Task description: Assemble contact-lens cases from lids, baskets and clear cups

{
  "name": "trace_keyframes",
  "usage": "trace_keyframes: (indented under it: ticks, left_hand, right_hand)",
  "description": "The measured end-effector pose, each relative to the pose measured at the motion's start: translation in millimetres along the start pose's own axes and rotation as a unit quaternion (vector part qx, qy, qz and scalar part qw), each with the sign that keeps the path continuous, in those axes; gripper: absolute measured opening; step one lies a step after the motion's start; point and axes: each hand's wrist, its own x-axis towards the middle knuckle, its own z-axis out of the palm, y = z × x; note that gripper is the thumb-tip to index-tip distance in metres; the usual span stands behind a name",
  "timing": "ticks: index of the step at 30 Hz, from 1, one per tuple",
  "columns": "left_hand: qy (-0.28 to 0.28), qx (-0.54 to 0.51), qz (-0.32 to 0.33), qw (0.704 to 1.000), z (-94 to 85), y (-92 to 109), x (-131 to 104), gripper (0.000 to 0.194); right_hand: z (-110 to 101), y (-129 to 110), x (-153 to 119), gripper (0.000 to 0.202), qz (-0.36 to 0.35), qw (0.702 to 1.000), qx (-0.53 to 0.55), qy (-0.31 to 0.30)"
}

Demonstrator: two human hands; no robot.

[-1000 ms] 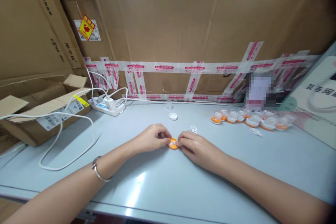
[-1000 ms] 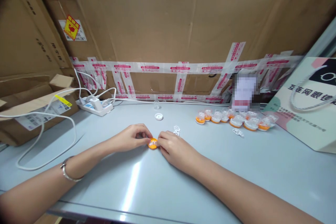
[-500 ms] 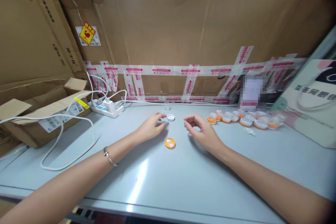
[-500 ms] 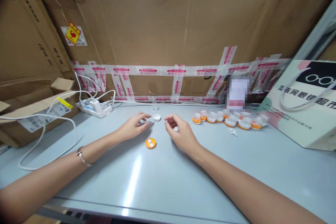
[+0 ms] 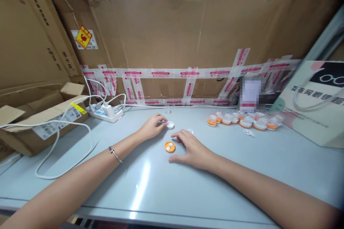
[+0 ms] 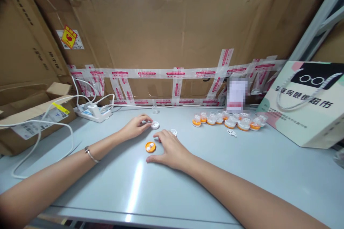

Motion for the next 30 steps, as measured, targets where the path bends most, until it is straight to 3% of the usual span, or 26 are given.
trace_keyframes:
  ticks: [6,9,12,16,19,21,26,30]
  left_hand:
    - [-0.027,-0.063,0.004,0.998,8.1,6,1,0.026]
    - [-0.026,-0.105,-0.045,0.993,8.2,6,1,0.022]
    - [-0.035,-0.165,-0.11,0.979,-3.5,7,-8,0.034]
    - [-0.087,-0.277,-0.161,0.943,-23.8,15,-31,0.042]
    - [-0.112,-0.433,-0.199,0.872,-28.8,20,-44,0.043]
    - [-0.131,-0.482,-0.193,0.845,-27.0,22,-48,0.041]
    - [-0.166,-0.505,-0.176,0.828,-20.0,24,-50,0.033]
    - [-0.156,-0.507,-0.182,0.828,-19.9,24,-52,0.032]
  right_hand:
    - [2,-2,3,0.034,-0.005,1.0,0.016,0.003]
    - [5,0,3,0.026,-0.008,1.0,0.025,0.01]
    - [6,1,3,0.024,-0.011,0.999,0.032,0.019]
    - [6,0,3,0.03,-0.01,0.999,0.034,0.016]
    - [5,-2,3,0.027,-0.01,0.999,0.041,0.016]
    - [4,-3,3,0.023,-0.013,0.998,0.055,0.02]
    - [3,-3,5,0.024,0.012,0.987,0.16,0.026]
    - [2,-1,9,0.034,0.074,0.952,0.298,0.011]
